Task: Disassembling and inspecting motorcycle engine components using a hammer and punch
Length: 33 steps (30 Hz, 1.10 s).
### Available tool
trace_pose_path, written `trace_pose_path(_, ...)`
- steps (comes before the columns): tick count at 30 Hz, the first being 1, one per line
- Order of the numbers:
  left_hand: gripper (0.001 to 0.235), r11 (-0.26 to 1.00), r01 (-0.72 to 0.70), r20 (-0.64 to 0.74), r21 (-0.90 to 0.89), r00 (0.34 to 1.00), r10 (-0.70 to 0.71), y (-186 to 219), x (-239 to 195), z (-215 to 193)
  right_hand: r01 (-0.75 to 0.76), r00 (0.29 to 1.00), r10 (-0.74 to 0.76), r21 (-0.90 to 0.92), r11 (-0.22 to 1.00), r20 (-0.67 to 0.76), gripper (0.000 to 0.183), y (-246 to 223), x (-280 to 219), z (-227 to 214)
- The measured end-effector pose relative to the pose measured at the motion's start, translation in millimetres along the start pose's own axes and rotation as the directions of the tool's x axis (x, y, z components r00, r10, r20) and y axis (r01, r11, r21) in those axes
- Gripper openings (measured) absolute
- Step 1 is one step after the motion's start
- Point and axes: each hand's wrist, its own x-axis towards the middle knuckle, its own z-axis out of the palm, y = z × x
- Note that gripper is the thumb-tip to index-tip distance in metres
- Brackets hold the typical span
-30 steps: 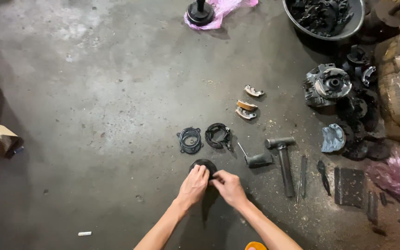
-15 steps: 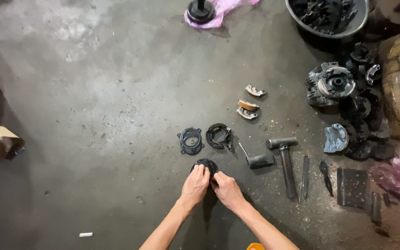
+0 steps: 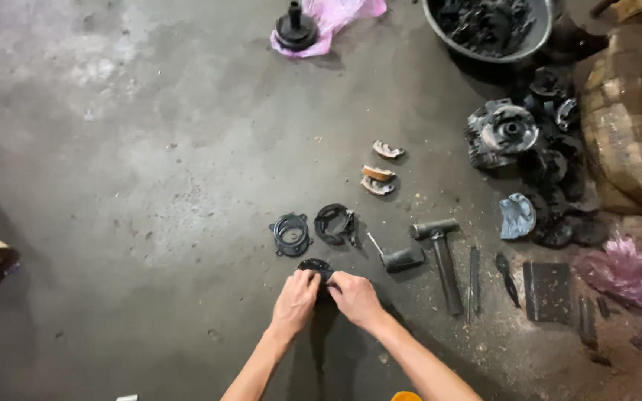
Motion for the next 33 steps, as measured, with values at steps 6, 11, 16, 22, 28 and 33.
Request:
trace_pose_path(6, 0.036, 0.998, 0.012, -0.052, -0.065, 0.999, -0.015, -9.7, 8.3, -12.9, -0.002, 0.872, -0.041, -0.088, 0.996, -0.487, 0.012, 54.2, 99.3, -76.9)
trace_pose_path(11, 0.04, 0.999, 0.008, -0.034, 0.046, 0.999, -0.006, -13.9, 2.6, -1.6, -0.146, 0.94, 0.004, -0.391, 0.909, -0.342, 0.025, 107.3, 166.7, -61.5)
trace_pose_path(16, 0.04, 0.999, 0.047, -0.052, 0.024, 0.998, -0.046, -13.3, 1.9, 1.0, -0.241, 0.96, 0.169, -0.348, 0.906, -0.225, 0.032, 83.0, 175.8, -70.1)
trace_pose_path(22, 0.031, 0.996, 0.081, -0.076, -0.031, 0.994, -0.083, -13.4, 2.6, -9.3, -0.219, 0.926, 0.348, 0.546, 0.809, -0.144, 0.057, 18.3, 85.8, -95.7)
trace_pose_path(28, 0.024, 0.994, 0.108, -0.011, -0.035, 0.994, -0.109, -19.1, -4.9, 4.9, -0.207, 0.963, 0.257, 0.394, 0.896, -0.078, 0.034, -6.9, -10.1, -42.6)
trace_pose_path(33, 0.028, 0.992, 0.113, -0.125, -0.049, 0.985, -0.118, -11.2, -0.2, -10.6, 0.152, 0.987, -0.15, 0.027, 0.988, -0.065, 0.058, -41.0, -17.6, -26.1)
